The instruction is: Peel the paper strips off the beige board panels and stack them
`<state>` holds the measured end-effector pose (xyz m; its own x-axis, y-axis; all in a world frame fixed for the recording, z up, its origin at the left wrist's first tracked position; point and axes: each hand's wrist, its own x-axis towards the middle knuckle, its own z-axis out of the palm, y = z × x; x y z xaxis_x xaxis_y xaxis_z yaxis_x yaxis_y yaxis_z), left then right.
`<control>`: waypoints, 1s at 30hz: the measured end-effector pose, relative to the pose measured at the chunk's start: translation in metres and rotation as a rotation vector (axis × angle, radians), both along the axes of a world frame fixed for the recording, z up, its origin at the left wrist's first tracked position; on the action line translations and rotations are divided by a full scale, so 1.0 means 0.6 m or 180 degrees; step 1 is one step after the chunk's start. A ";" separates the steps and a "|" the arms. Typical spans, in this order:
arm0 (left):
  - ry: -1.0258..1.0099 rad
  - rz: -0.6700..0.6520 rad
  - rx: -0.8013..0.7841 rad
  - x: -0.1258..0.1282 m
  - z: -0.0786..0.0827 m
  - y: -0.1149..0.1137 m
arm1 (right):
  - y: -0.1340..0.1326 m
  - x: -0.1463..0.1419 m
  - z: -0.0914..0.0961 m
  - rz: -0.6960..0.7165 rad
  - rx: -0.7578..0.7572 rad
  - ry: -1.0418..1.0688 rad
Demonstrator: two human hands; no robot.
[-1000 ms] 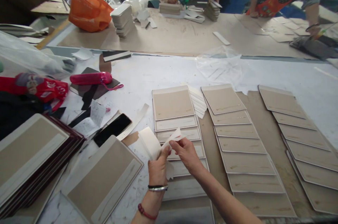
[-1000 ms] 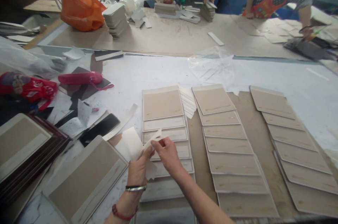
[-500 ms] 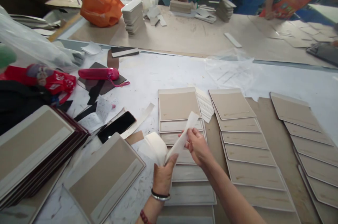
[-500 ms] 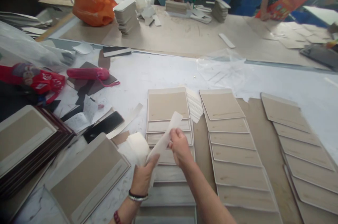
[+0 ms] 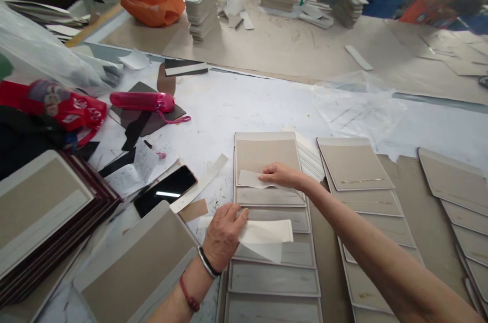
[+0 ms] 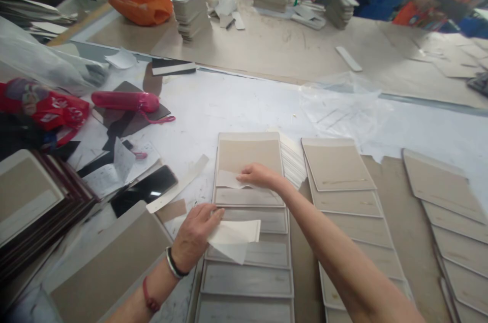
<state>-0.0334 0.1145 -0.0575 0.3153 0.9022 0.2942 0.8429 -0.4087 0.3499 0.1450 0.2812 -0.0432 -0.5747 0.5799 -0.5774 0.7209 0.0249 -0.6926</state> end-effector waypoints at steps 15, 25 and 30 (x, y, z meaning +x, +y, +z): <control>-0.0035 0.0048 -0.0210 0.005 -0.032 0.052 | 0.046 -0.033 -0.012 0.0656 0.0168 -0.0768; -0.0013 -0.0008 -0.0331 0.004 -0.036 0.063 | 0.049 -0.042 -0.009 0.0697 0.0234 -0.0985; 0.0021 0.0025 -0.0373 0.005 -0.038 0.066 | 0.048 -0.049 -0.012 0.0706 0.0254 -0.1003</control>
